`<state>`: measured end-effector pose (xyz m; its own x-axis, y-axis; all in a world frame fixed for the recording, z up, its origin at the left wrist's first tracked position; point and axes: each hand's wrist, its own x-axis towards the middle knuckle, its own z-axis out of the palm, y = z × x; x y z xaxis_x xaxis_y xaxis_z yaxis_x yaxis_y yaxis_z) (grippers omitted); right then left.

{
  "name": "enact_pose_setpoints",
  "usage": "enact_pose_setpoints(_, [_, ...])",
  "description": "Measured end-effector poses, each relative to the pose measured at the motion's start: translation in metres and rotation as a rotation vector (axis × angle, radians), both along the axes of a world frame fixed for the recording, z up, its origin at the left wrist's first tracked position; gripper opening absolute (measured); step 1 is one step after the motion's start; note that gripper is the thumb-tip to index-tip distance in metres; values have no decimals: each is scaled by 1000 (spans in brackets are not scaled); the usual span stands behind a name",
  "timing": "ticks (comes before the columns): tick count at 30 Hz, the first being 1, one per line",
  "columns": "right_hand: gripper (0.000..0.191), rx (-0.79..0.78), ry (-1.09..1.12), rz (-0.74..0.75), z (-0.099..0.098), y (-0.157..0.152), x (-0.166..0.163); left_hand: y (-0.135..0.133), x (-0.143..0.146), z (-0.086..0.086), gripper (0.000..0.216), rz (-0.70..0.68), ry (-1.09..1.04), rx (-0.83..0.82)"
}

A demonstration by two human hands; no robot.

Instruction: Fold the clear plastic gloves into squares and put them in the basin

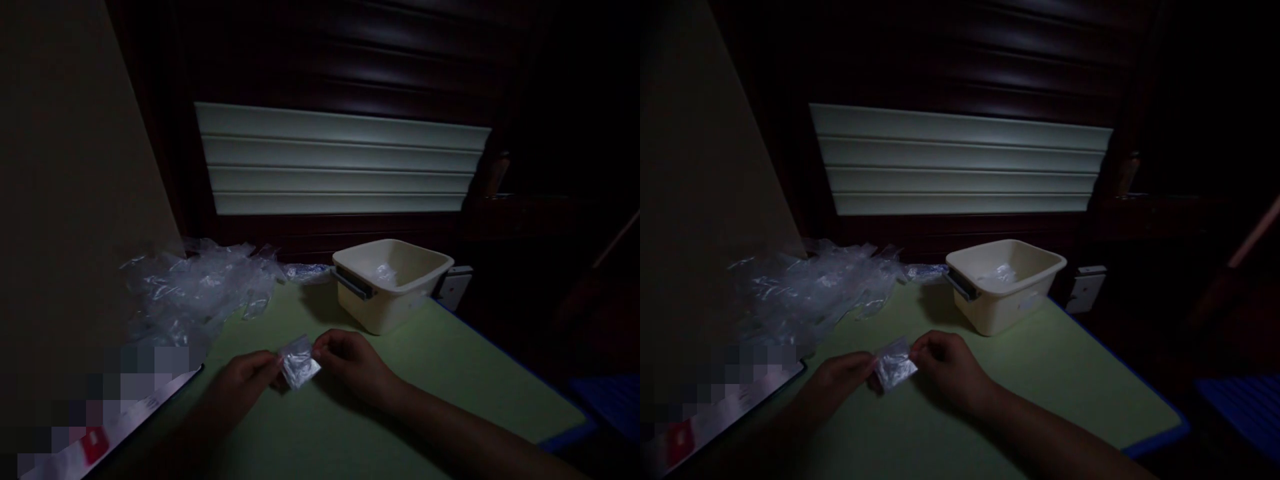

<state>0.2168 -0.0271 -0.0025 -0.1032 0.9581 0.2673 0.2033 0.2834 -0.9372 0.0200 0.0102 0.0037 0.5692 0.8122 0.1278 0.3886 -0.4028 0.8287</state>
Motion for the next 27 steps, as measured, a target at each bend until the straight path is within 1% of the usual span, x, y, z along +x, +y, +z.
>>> enact_pose_setpoints(3, [14,104,-82,-61,6,-3,3,-5,-1,-4,29,6,79,267])
enact_pose_setpoints(6, [12,226,-174,-107,21,-10,9,-8,-3,-11,24,-40,151,523])
enact_pose_setpoints(8, [13,300,-211,-144,39,-14,16,-7,-4,-19,21,-19,232,703])
enact_pose_setpoints(10, [14,364,-237,-193,61,-16,28,-4,-4,-27,21,14,287,905])
enact_pose_setpoints(12, [14,411,-272,-263,86,-13,46,1,-1,-32,24,20,353,976])
enact_pose_setpoints(14, [15,421,-320,-365,108,-4,69,4,7,-33,28,12,419,980])
enact_pose_setpoints(15, [15,401,-349,-411,117,3,81,6,13,-32,29,7,445,970])
enact_pose_setpoints(17, [13,326,-403,-439,128,21,107,9,26,-28,34,-1,479,947])
enact_pose_setpoints(19, [9,196,-475,-407,130,41,129,11,37,-26,38,-16,483,940])
enact_pose_setpoints(20, [10,112,-519,-374,128,51,139,12,41,-26,40,-30,485,945])
enact_pose_setpoints(23, [15,-123,-642,-273,121,76,159,17,45,-30,44,-112,502,1058])
enact_pose_setpoints(24, [18,-185,-677,-244,120,83,163,19,45,-32,42,-133,496,1125])
enact_pose_setpoints(27, [27,-324,-758,-167,117,98,166,28,40,-40,42,-161,508,1245])
